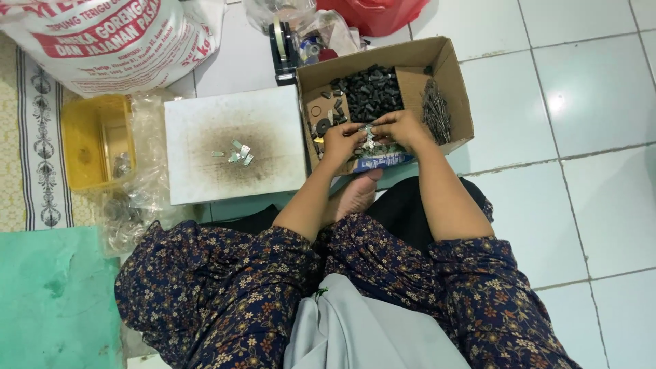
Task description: The person sits on the floor and sorts small metal hardware pieces from a cardboard box onto a white tray. They repeatedly pick up items from the box and place them on the tray, organizing them by type.
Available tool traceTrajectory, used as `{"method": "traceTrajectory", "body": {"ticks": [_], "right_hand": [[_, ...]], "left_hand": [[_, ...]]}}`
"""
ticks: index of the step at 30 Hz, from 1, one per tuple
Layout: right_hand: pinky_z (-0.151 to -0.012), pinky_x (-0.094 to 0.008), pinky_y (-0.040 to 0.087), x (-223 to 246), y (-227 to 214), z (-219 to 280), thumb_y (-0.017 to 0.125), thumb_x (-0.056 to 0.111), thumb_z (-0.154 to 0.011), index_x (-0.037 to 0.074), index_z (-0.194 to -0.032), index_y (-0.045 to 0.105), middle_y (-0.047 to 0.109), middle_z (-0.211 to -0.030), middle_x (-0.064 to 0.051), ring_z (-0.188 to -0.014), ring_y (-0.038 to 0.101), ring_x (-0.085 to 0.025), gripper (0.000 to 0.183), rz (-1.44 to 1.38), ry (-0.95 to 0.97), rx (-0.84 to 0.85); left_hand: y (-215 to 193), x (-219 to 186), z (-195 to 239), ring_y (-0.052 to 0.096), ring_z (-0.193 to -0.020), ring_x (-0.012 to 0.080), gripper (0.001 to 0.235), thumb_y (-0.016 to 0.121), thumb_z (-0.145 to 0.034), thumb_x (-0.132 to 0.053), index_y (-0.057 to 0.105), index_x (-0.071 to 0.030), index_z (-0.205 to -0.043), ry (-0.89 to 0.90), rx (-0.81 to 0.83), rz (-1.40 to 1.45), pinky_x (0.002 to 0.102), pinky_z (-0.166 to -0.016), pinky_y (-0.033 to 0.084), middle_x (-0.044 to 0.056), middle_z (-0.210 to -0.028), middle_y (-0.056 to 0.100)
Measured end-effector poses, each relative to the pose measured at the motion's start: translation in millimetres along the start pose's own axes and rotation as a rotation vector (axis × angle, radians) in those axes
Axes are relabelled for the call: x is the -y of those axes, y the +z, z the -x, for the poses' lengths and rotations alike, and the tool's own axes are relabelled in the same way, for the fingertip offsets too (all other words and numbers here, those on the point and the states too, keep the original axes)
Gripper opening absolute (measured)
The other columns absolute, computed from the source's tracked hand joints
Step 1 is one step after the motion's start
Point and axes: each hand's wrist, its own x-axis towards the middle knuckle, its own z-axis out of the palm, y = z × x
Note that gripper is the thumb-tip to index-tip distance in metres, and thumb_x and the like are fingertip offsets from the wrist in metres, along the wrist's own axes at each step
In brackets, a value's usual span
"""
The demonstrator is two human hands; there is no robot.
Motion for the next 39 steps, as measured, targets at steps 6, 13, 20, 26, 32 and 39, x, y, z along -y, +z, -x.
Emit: {"method": "traceTrajectory", "body": {"ticks": [6, 13, 20, 26, 32, 39], "right_hand": [[-0.072, -0.035, 0.070, 15, 28, 10, 0.081, 0.002, -0.085, -0.004, -0.118, 0.070, 0.075, -0.096, -0.023, -0.082, 0.078, -0.027, 0.035, -0.135, -0.024, 0.023], [-0.072, -0.037, 0.070, 57, 116, 33, 0.082, 0.003, -0.087, -0.009, -0.118, 0.068, 0.075, -0.096, -0.024, -0.081, 0.078, -0.027, 0.036, -0.133, -0.097, 0.116], [-0.070, -0.037, 0.070, 62, 231, 21, 0.084, 0.002, -0.083, -0.008, -0.119, 0.069, 0.074, -0.099, -0.023, -0.080, 0.078, -0.029, 0.040, -0.175, -0.105, 0.311], [-0.065, -0.036, 0.069, 79, 290, 27, 0.084, 0.002, -0.083, -0.007, -0.115, 0.071, 0.073, -0.099, -0.022, -0.081, 0.077, -0.028, 0.036, -0.100, -0.166, 0.323], [-0.060, -0.035, 0.066, 82, 288, 22, 0.086, 0.014, -0.083, 0.009, -0.110, 0.079, 0.077, -0.098, -0.016, -0.083, 0.077, -0.027, 0.029, 0.282, -0.359, 0.173], [-0.065, -0.040, 0.065, 98, 216, 37, 0.082, 0.010, -0.087, 0.005, -0.114, 0.076, 0.074, -0.106, -0.022, -0.089, 0.075, -0.032, 0.027, 0.388, -0.404, 0.050]], "left_hand": [[-24, -62, 47, 0.076, -0.095, 0.0296, 0.028, 0.078, -0.092, -0.011, 0.073, 0.000, -0.117, 0.062, -0.143, -0.125, 0.036, -0.073, 0.068, 0.022, -0.106, 0.074], [-107, -67, 84, 0.076, -0.088, 0.0291, 0.030, 0.077, -0.091, -0.005, 0.071, 0.007, -0.118, 0.148, -0.278, -0.005, 0.034, -0.069, 0.067, 0.029, -0.103, 0.073], [-214, -55, 134, 0.077, -0.089, 0.0288, 0.031, 0.081, -0.088, -0.005, 0.073, -0.002, -0.117, 0.136, -0.451, 0.003, 0.033, -0.072, 0.067, 0.025, -0.100, 0.074], [-262, -26, 138, 0.076, -0.090, 0.0217, 0.030, 0.088, -0.083, -0.019, 0.078, -0.015, -0.112, 0.071, -0.619, -0.091, 0.034, -0.076, 0.065, 0.012, -0.099, 0.078], [-277, -37, 148, 0.074, -0.101, 0.0296, 0.038, 0.087, -0.084, -0.020, 0.076, -0.015, -0.120, 0.085, -0.739, -0.142, 0.040, -0.083, 0.065, 0.015, -0.116, 0.072], [-280, -21, 136, 0.075, -0.082, 0.0211, 0.027, 0.082, -0.086, -0.010, 0.076, -0.007, -0.112, 0.114, -0.762, -0.069, 0.027, -0.061, 0.066, 0.012, -0.095, 0.070]]}}
